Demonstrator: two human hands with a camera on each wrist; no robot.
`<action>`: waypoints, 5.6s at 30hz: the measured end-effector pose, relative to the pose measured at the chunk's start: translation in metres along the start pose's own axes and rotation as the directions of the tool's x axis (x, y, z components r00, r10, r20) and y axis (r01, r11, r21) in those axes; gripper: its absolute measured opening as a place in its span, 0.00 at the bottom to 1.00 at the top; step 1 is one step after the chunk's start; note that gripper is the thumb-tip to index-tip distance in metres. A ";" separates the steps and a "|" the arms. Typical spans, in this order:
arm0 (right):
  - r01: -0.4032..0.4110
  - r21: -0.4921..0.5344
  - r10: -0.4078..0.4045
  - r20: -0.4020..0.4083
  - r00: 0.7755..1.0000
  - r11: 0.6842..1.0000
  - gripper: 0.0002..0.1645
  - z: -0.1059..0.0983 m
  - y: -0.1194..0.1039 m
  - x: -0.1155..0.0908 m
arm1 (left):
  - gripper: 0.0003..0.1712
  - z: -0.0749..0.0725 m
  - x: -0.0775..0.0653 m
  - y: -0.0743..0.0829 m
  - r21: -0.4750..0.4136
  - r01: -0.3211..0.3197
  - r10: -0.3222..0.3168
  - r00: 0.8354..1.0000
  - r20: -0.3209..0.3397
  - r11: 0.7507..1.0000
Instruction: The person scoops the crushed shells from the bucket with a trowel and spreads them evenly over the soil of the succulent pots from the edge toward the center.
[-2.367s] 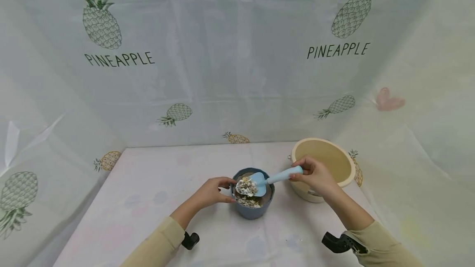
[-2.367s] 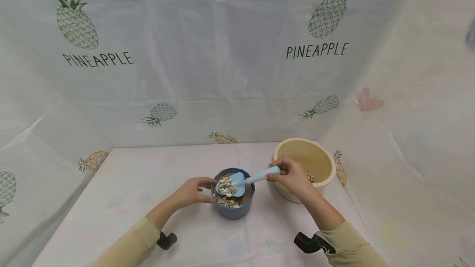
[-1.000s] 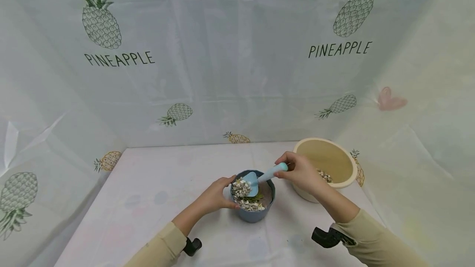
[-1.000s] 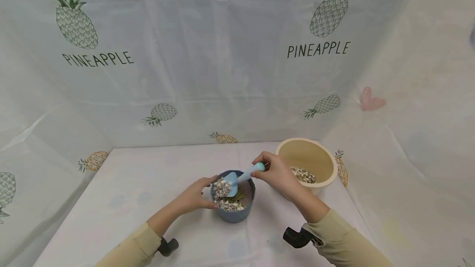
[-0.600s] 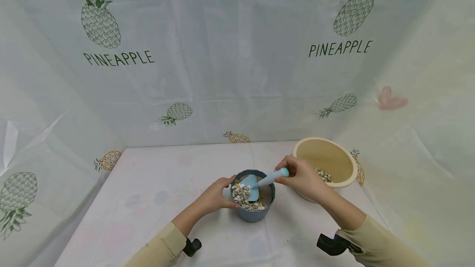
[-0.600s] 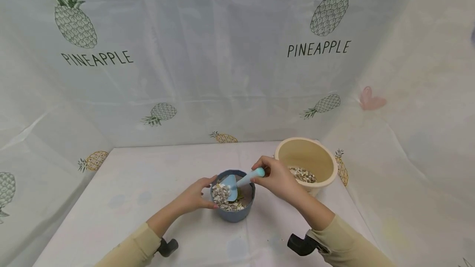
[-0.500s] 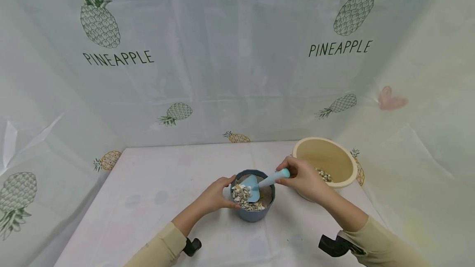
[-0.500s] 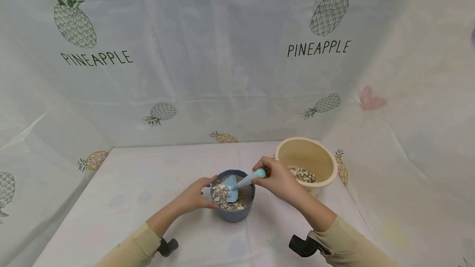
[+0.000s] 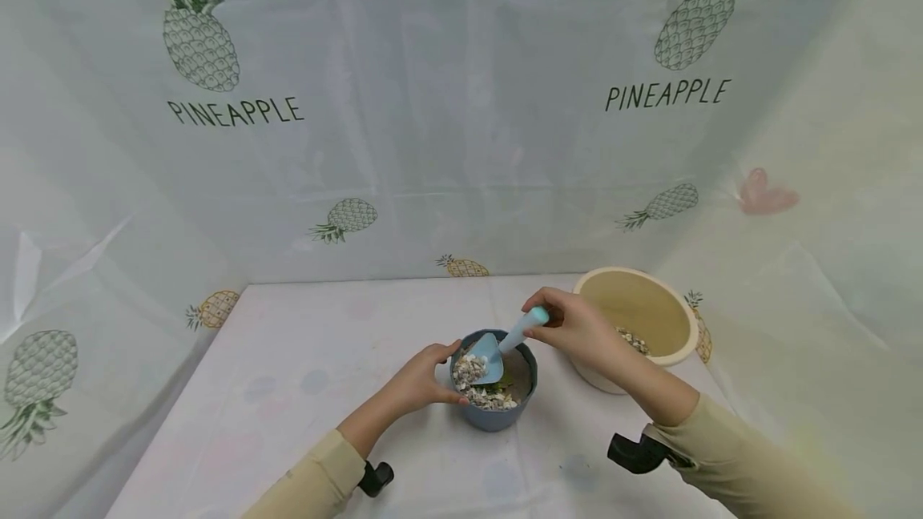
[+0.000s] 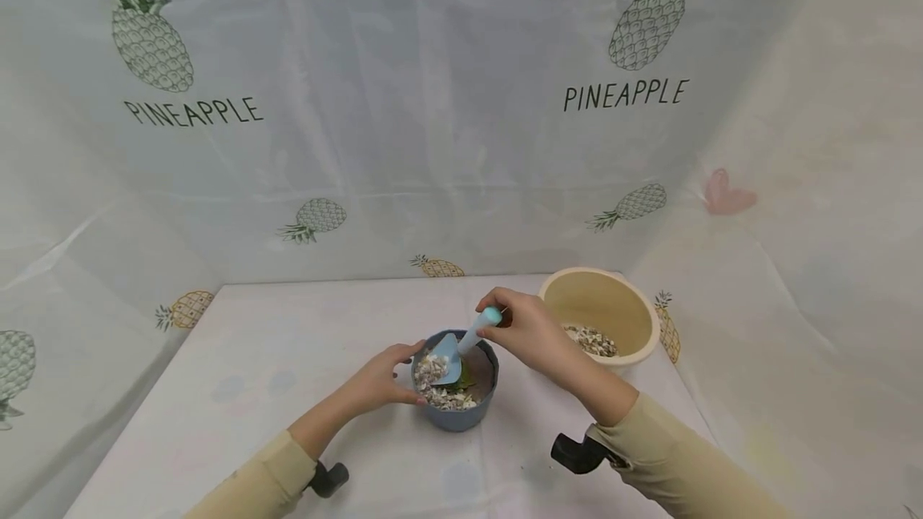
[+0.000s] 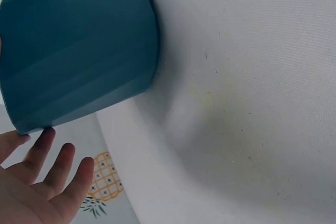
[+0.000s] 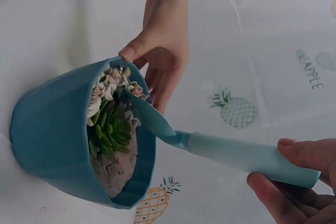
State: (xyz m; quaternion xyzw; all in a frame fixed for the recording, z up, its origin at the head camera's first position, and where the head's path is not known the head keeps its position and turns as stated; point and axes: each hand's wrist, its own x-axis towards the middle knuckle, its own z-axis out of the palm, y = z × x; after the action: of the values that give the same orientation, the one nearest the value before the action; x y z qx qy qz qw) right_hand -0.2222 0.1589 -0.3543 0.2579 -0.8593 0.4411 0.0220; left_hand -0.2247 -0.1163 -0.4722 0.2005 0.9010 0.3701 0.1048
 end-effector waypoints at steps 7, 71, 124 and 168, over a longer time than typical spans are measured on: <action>-0.031 0.000 0.031 -0.004 1.000 1.000 0.11 -0.001 0.001 0.005 | 0.58 0.001 0.001 0.000 0.002 0.012 -0.012 1.000 -0.003 1.000; 0.026 -0.008 -0.027 -0.105 0.994 1.000 0.12 -0.016 0.017 -0.015 | 0.44 -0.040 0.025 0.055 0.058 -0.068 0.073 0.993 -0.092 0.996; -0.190 -0.342 0.042 -0.396 0.917 0.920 0.13 -0.129 0.116 -0.089 | 0.29 0.039 0.188 0.148 0.659 -0.369 0.284 0.929 0.239 0.655; -0.219 -0.301 0.216 -0.042 0.975 0.928 0.13 -0.154 0.147 -0.080 | 0.30 0.045 0.188 0.151 0.606 -0.289 0.209 0.957 0.200 0.741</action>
State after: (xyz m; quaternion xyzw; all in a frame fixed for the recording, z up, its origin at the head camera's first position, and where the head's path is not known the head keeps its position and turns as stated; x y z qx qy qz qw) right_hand -0.2506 0.3817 -0.3911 0.1528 -0.9401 0.3045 0.0160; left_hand -0.3350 0.0921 -0.4047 0.3641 0.9296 0.0459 0.0348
